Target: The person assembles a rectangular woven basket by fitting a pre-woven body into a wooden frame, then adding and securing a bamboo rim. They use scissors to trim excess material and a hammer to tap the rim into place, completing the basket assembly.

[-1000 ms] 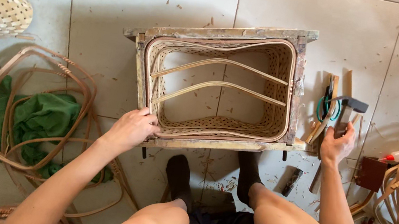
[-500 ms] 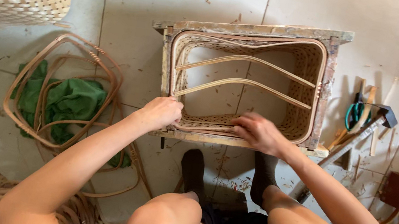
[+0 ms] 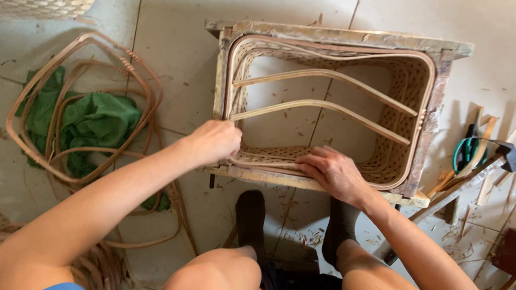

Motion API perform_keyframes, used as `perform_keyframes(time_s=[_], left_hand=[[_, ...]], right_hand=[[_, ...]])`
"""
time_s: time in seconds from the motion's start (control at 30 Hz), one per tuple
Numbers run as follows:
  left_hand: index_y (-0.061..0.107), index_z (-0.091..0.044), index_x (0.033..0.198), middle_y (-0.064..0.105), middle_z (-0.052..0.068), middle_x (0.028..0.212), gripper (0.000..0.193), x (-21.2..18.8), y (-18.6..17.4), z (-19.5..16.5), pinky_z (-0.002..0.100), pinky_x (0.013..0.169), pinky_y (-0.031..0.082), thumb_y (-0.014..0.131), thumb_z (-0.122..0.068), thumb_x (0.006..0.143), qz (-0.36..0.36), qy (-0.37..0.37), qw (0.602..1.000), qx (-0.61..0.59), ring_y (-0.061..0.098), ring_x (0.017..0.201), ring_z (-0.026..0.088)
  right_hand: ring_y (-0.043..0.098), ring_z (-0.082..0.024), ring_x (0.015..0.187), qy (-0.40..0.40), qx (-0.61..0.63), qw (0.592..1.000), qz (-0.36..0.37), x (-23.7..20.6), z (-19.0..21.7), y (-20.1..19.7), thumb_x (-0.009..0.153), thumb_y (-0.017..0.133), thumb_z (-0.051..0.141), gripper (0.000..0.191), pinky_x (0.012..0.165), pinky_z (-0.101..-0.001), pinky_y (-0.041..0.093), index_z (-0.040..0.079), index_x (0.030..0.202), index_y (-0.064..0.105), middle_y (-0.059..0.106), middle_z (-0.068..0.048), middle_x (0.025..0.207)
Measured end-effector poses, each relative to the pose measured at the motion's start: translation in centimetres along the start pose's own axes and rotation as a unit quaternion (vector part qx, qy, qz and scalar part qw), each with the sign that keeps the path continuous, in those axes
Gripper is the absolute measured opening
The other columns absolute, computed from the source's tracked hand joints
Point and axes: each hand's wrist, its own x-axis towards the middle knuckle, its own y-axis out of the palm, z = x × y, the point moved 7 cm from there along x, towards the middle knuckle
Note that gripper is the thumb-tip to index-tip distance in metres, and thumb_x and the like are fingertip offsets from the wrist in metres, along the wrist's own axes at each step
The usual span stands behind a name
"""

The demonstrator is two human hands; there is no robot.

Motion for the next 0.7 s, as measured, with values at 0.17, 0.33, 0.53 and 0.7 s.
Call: perform_keyframes(time_s=[0.17, 0.33, 0.53, 0.7], left_hand=[[0.064, -0.005, 0.128, 0.069, 0.013, 0.111, 0.059, 0.9, -1.3, -9.5, 0.041, 0.095, 0.051, 0.082, -0.025, 0.075, -0.105, 0.053, 0.993, -0.031, 0.061, 0.105, 0.025], [0.057, -0.006, 0.141, 0.067, 0.009, 0.115, 0.083, 3.5, -2.7, -16.9, 0.039, 0.084, 0.054, 0.086, -0.042, 0.072, -0.348, 0.038, 0.933, -0.082, 0.064, 0.095, 0.024], [0.063, -0.011, 0.133, 0.068, 0.005, 0.106, 0.073, 3.8, -1.9, -18.1, 0.036, 0.073, 0.056, 0.085, -0.048, 0.074, -0.404, 0.022, 0.913, -0.045, 0.065, 0.08, 0.021], [0.065, -0.01, 0.124, 0.067, 0.003, 0.1, 0.063, 4.1, -1.8, -18.6, 0.037, 0.073, 0.055, 0.085, -0.048, 0.078, -0.39, 0.01, 0.919, -0.055, 0.065, 0.081, 0.021]], right_hand=[[0.067, -0.027, 0.1, -0.001, 0.039, 0.998, -0.056, -4.2, -1.8, -6.7, 0.097, 0.064, 0.019, 0.028, 0.082, -0.0377, 0.059, 0.006, 0.122, 0.07, 0.067, -0.015, 0.112], [0.069, -0.016, 0.087, 0.138, -0.01, 0.971, -0.193, -12.6, -9.0, -16.2, 0.104, 0.062, 0.01, 0.023, 0.074, -0.0271, 0.057, 0.004, 0.125, 0.07, 0.072, -0.011, 0.105], [0.068, -0.013, 0.086, 0.328, -0.011, 0.881, -0.341, -20.9, -18.2, -17.9, 0.106, 0.068, 0.009, 0.018, 0.074, -0.0262, 0.055, 0.006, 0.123, 0.074, 0.075, -0.008, 0.102], [0.065, -0.026, 0.096, 0.37, -0.141, 0.843, -0.364, -21.4, -21.8, -14.5, 0.092, 0.077, 0.007, 0.025, 0.082, -0.0402, 0.055, 0.004, 0.113, 0.061, 0.062, -0.013, 0.111]])
